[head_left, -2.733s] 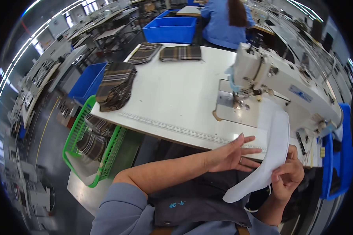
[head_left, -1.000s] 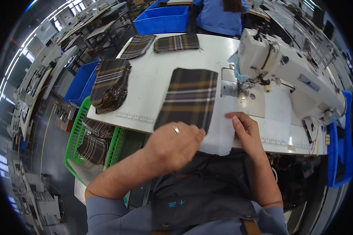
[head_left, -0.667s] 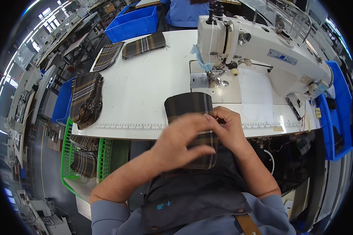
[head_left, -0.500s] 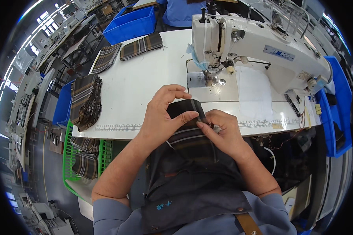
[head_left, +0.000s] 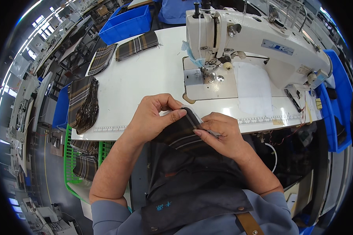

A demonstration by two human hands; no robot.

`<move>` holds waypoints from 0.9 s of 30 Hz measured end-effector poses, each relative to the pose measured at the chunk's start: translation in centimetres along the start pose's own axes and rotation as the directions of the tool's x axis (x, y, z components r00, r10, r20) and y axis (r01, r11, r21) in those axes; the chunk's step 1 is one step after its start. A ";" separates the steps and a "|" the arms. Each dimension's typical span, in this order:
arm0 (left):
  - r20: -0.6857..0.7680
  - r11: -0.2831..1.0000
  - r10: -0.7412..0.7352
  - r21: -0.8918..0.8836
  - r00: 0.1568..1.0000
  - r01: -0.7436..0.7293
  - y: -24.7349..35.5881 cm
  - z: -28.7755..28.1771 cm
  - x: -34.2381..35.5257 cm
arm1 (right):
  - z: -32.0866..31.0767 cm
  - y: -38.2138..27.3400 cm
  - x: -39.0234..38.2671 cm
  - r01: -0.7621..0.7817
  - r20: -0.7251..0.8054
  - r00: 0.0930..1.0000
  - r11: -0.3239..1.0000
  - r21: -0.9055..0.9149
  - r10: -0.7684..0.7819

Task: The recorder uses an industrial sewing machine to sew rectangular patterned leather patches onto white backing material.

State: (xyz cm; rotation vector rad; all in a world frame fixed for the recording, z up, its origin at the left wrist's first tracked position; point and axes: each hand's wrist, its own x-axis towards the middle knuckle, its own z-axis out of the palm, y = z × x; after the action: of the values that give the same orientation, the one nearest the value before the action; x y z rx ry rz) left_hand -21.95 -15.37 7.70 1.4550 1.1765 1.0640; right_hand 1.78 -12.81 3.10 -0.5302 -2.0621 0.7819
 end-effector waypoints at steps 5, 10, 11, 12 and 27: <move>-0.091 0.999 0.018 0.030 0.996 -0.015 0.2 1.0 -0.9 | 0.3 0.0 -0.4 -0.098 -0.095 0.990 0.991 0.094 0.107; -0.241 0.986 0.147 0.109 0.959 -0.124 0.5 1.8 -1.7 | 0.1 0.4 -0.5 -0.169 -0.127 0.972 0.962 0.216 0.199; -0.237 0.986 0.145 0.109 0.960 -0.122 0.5 1.9 -1.8 | 0.1 0.4 -0.6 -0.186 -0.131 0.966 0.950 0.252 0.224; -0.245 0.983 0.162 0.128 0.956 -0.133 0.5 1.9 -1.8 | 0.2 0.4 -0.6 -0.188 -0.134 0.965 0.949 0.252 0.227; -0.282 0.992 0.122 0.024 0.952 -0.120 1.2 2.2 -1.9 | 0.1 -0.1 -0.4 -0.212 -0.140 0.955 0.934 0.288 0.260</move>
State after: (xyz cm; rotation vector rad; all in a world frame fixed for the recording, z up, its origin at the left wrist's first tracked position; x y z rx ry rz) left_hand -19.93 -17.62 8.38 1.4272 1.3027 1.3907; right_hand 1.91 -13.16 2.94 -0.6761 -1.7126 1.0994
